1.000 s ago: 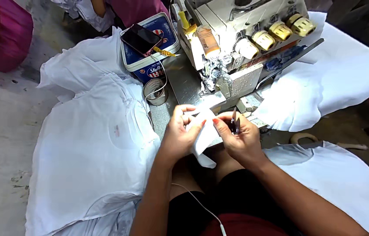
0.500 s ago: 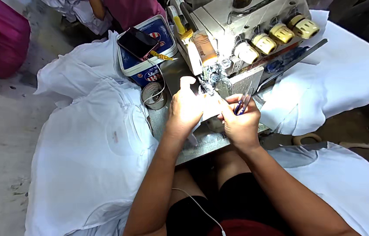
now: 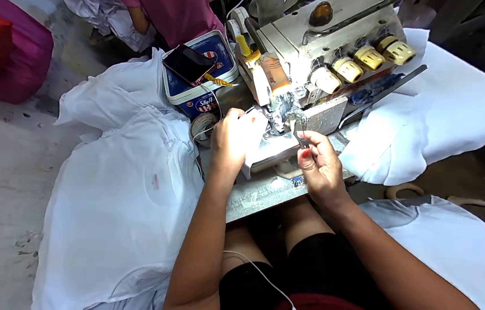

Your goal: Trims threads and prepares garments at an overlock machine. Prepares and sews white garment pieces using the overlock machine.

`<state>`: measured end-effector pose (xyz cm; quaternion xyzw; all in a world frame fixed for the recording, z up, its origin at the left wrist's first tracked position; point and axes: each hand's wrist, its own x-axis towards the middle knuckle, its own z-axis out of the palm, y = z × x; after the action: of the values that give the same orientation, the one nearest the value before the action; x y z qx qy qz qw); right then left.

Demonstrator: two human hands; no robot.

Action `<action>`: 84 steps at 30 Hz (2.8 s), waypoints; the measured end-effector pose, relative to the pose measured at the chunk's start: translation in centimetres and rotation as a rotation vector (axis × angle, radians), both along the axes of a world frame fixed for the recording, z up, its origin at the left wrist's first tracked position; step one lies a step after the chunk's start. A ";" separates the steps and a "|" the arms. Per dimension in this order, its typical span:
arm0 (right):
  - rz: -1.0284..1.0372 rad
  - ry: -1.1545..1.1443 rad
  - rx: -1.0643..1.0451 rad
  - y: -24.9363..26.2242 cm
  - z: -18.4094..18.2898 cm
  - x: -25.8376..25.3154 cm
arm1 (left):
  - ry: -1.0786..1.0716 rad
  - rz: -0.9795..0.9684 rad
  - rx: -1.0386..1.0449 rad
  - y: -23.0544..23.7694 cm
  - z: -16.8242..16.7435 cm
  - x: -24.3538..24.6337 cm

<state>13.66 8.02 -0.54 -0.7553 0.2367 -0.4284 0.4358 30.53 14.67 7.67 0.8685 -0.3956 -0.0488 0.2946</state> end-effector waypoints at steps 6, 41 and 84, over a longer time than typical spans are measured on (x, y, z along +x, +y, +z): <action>-0.187 0.348 -0.522 -0.2 2.8 -0.7 | 0.047 -0.070 -0.252 4.3 -1.0 -0.8; 0.501 -0.287 0.263 9.5 4.6 3.8 | -0.091 0.161 -0.297 18.6 -2.1 -0.2; -0.003 -0.163 0.371 1.7 -0.9 -0.6 | -0.138 0.043 0.343 -6.6 1.5 3.4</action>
<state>13.10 9.76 -1.45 -0.6244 0.2765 -0.4378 0.5848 33.92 8.03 9.19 0.9156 -0.3820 -0.0493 0.1153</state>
